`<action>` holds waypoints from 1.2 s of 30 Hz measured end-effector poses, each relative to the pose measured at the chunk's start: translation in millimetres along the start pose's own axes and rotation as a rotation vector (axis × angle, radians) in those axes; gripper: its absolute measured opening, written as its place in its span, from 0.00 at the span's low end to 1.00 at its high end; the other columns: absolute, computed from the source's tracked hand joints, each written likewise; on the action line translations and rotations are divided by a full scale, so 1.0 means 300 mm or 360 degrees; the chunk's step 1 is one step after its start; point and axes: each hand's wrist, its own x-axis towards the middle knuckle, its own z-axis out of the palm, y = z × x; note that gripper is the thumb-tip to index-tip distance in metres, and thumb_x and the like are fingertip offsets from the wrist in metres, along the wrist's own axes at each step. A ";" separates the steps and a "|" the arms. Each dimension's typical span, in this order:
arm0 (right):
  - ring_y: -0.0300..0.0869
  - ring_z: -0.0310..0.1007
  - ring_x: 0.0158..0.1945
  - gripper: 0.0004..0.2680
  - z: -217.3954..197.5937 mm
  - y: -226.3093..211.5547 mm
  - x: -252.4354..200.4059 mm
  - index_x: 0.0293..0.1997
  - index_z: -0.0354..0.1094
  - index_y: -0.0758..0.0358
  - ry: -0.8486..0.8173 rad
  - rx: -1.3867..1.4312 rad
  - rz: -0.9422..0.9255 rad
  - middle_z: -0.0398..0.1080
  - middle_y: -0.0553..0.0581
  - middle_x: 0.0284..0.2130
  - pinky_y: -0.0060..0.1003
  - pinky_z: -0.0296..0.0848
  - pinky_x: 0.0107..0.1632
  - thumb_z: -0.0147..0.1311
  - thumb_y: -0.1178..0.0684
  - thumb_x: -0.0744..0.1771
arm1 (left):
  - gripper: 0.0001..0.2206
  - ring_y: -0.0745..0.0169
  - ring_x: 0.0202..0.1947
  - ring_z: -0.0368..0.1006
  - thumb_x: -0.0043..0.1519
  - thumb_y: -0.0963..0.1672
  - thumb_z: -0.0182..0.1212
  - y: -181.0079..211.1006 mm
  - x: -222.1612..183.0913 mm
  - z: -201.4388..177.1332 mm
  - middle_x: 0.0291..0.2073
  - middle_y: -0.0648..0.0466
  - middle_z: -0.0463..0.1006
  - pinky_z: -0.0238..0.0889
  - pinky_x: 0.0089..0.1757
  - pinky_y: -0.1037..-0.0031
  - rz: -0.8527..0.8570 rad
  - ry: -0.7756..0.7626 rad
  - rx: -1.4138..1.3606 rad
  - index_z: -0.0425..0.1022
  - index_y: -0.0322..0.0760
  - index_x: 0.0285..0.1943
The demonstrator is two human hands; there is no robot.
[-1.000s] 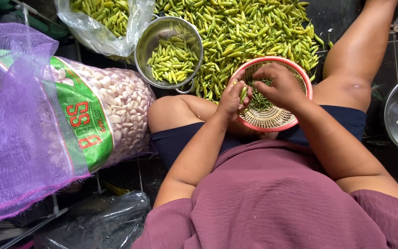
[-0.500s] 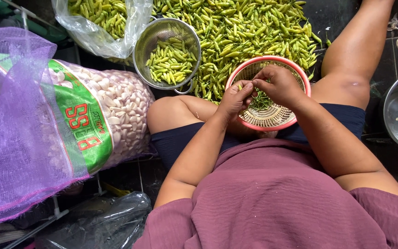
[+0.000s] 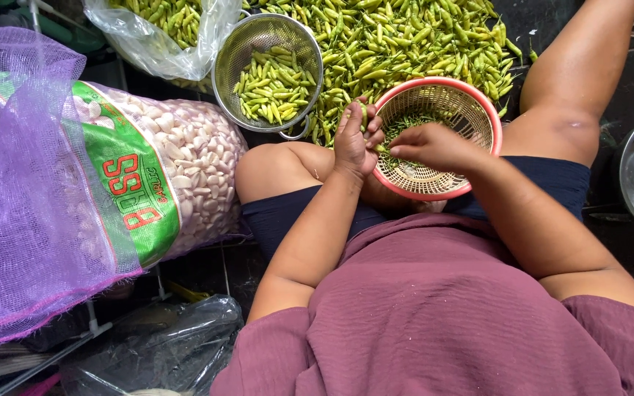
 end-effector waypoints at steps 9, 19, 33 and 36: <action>0.55 0.79 0.43 0.12 0.145 0.242 0.147 0.36 0.75 0.49 0.0376 -0.0908 0.0116 0.77 0.55 0.30 0.52 0.72 0.45 0.51 0.36 0.67 | 0.10 0.70 0.32 0.71 0.71 0.48 0.56 -0.089 -0.063 0.042 0.32 0.57 0.74 0.67 0.33 0.83 0.1122 -0.0069 0.1423 0.74 0.40 0.52; 0.53 0.78 0.38 0.11 -0.077 0.157 0.164 0.41 0.80 0.58 0.0616 -0.1317 0.0119 0.79 0.59 0.38 0.53 0.71 0.44 0.61 0.43 0.66 | 0.14 0.56 0.50 0.75 0.71 0.48 0.49 0.391 0.155 0.003 0.51 0.51 0.75 0.75 0.47 0.65 0.1285 0.0355 0.2506 0.62 0.42 0.63; 0.52 0.68 0.46 0.09 -0.073 0.098 0.672 0.47 0.80 0.53 0.0630 -0.1728 -0.0189 0.76 0.56 0.41 0.50 0.64 0.52 0.58 0.44 0.68 | 0.15 0.49 0.63 0.63 0.64 0.47 0.60 0.295 0.126 -0.084 0.58 0.48 0.73 0.61 0.62 0.60 0.0750 0.0159 0.2980 0.75 0.41 0.58; 0.49 0.68 0.44 0.09 -0.073 0.047 0.660 0.41 0.81 0.51 0.0494 -0.1752 -0.0093 0.78 0.56 0.38 0.49 0.60 0.56 0.54 0.44 0.71 | 0.14 0.52 0.59 0.67 0.63 0.45 0.61 0.291 0.121 -0.059 0.55 0.51 0.75 0.63 0.60 0.61 0.0687 0.0054 0.2976 0.75 0.41 0.57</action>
